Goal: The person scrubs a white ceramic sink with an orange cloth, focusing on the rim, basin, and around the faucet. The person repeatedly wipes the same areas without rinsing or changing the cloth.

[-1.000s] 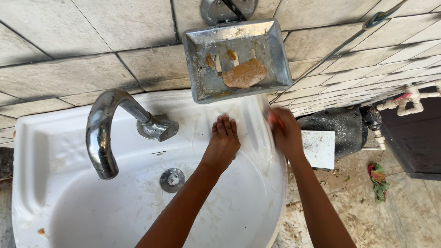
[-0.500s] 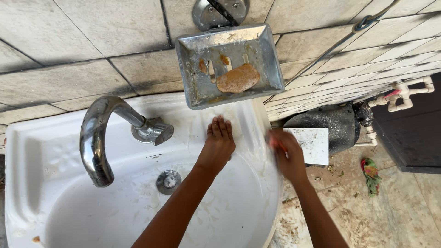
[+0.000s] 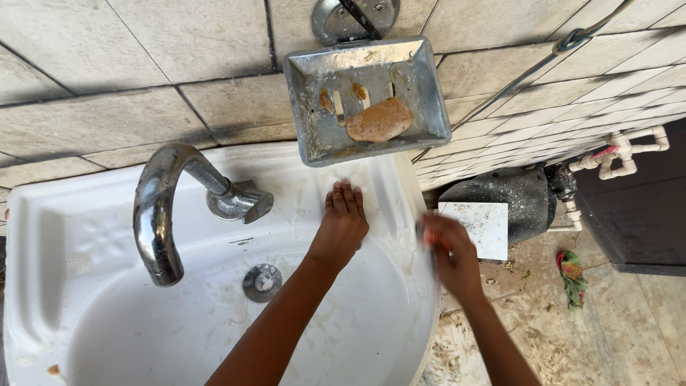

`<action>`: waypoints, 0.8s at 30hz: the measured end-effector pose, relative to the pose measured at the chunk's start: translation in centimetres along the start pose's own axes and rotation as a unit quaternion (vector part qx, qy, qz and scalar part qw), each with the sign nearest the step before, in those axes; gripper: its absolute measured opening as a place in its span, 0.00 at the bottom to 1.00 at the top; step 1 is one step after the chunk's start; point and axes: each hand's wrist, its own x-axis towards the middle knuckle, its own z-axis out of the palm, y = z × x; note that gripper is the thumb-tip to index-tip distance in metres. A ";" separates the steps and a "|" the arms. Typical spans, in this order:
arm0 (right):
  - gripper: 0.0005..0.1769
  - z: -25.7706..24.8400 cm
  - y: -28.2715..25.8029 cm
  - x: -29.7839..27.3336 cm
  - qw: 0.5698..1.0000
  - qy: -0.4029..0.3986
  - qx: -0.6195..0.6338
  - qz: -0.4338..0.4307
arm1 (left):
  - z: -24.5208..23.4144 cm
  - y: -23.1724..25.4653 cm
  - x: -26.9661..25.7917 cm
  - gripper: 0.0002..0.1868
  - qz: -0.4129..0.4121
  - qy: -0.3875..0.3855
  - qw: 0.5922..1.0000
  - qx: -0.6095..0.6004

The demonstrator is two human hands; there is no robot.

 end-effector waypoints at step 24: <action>0.32 2.3 -1.8 13.4 0.994 0.000 0.005 -0.105 | 0.6 0.4 -0.2 0.43 -0.015 0.017 1.000 0.016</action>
